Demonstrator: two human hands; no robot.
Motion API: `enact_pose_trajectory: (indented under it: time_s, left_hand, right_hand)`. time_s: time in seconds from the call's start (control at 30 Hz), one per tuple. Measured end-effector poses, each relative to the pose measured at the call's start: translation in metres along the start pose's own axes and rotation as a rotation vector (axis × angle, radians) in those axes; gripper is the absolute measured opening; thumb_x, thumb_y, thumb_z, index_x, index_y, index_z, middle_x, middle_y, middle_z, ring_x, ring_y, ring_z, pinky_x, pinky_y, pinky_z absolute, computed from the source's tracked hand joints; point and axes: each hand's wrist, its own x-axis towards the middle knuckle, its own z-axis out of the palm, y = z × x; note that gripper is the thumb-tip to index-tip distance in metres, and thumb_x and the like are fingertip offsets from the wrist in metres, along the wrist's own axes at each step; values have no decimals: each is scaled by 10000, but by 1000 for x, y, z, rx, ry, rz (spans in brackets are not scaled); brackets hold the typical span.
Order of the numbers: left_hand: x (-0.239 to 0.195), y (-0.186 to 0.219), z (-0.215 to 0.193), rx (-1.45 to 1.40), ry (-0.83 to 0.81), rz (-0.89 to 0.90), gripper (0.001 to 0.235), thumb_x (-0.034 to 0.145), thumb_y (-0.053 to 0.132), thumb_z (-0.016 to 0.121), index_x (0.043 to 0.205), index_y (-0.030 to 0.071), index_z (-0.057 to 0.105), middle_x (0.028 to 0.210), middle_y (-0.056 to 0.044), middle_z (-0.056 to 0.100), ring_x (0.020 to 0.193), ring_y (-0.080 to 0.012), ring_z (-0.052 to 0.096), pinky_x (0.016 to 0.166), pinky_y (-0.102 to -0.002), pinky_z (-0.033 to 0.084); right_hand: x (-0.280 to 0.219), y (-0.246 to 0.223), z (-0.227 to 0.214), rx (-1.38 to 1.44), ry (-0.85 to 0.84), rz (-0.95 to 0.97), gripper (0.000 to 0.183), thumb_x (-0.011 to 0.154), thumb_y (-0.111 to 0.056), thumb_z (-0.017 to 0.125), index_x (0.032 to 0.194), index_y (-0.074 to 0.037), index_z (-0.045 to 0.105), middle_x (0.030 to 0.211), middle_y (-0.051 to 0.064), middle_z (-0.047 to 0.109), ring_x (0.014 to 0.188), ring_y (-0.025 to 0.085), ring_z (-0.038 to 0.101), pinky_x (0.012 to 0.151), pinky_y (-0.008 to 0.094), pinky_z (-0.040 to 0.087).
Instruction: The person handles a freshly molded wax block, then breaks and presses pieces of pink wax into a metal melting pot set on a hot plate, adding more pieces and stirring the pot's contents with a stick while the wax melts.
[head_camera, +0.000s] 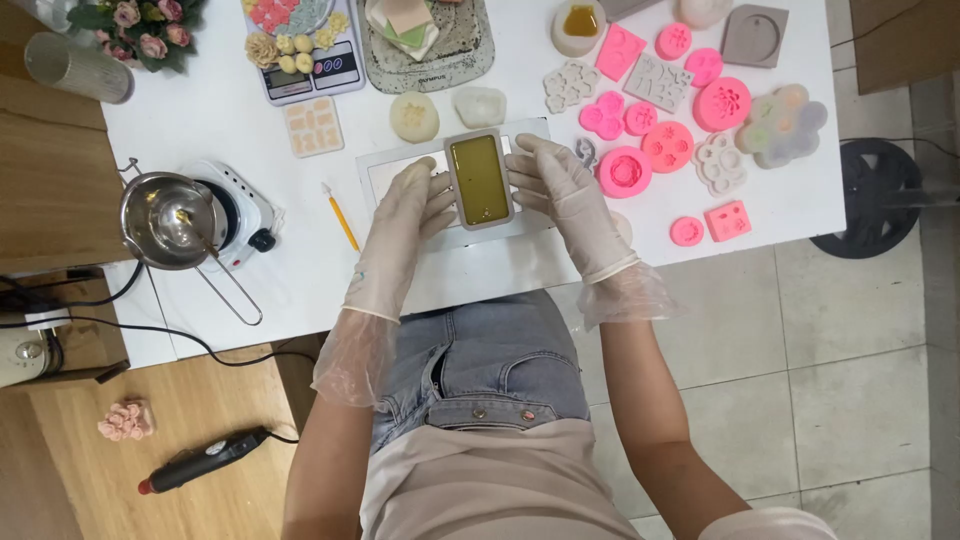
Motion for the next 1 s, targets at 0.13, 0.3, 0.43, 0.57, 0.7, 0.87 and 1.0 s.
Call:
enact_pose_trajectory:
  time_s: [0.13, 0.3, 0.43, 0.57, 0.7, 0.87, 1.0]
  left_hand:
    - [8, -8, 3, -45, -5, 14, 598, 1046, 393, 406, 1509, 15, 403, 1429, -179, 602, 1316, -251, 605, 1083, -354, 509]
    - [19, -40, -4, -124, -17, 86, 640, 1021, 460, 454, 1501, 38, 420, 1398, -148, 621, 1281, -222, 618, 1055, -329, 510]
    - [24, -77, -11, -244, 139, 199, 589, 987, 405, 539, 1442, 33, 498, 1306, -109, 639, 1171, -205, 650, 958, -333, 528]
    - [-16, -86, -51, -246, 211, 262, 492, 1015, 410, 563, 1303, 20, 649, 1160, -97, 670, 1069, -195, 632, 925, -330, 518]
    - [-100, -73, -116, -119, 332, 138, 542, 933, 457, 555, 1353, 120, 612, 1153, -29, 702, 1054, -152, 663, 967, -296, 475]
    - [-164, -129, -213, -219, 663, 54, 542, 943, 481, 543, 1346, 132, 639, 1161, -69, 727, 1086, -181, 653, 1012, -318, 467]
    - [-178, -208, -300, 148, 1310, -200, 573, 965, 488, 595, 1359, 73, 603, 1263, -237, 671, 1173, -369, 646, 1016, -434, 501]
  right_hand:
    - [0, -6, -6, -45, 2, -10, 564, 1027, -446, 541, 1438, -60, 561, 1305, 117, 664, 1153, 183, 654, 1018, 340, 532]
    - [-9, -25, 5, -272, 66, -77, 584, 1015, -445, 522, 1446, -50, 527, 1376, 150, 622, 1215, 236, 639, 1032, 356, 515]
    - [-10, -39, 12, -369, 74, -138, 568, 1024, -435, 540, 1429, -37, 527, 1388, 152, 615, 1242, 236, 636, 1037, 356, 519]
    - [-4, -41, 31, -454, 34, -236, 534, 1078, -412, 540, 1425, -7, 514, 1364, 160, 631, 1211, 257, 647, 1012, 374, 523]
    - [16, -26, 48, -509, -213, -210, 573, 1159, -404, 450, 1533, 29, 406, 1469, 249, 564, 1301, 332, 605, 1092, 430, 468]
    - [164, 20, 61, -601, -389, 26, 674, 1146, -465, 375, 1617, 10, 296, 1520, 280, 474, 1296, 444, 539, 1084, 530, 444]
    - [261, 56, 99, -921, -136, 411, 696, 1019, -491, 303, 1634, -206, 145, 1583, 172, 449, 1346, 440, 503, 1145, 512, 394]
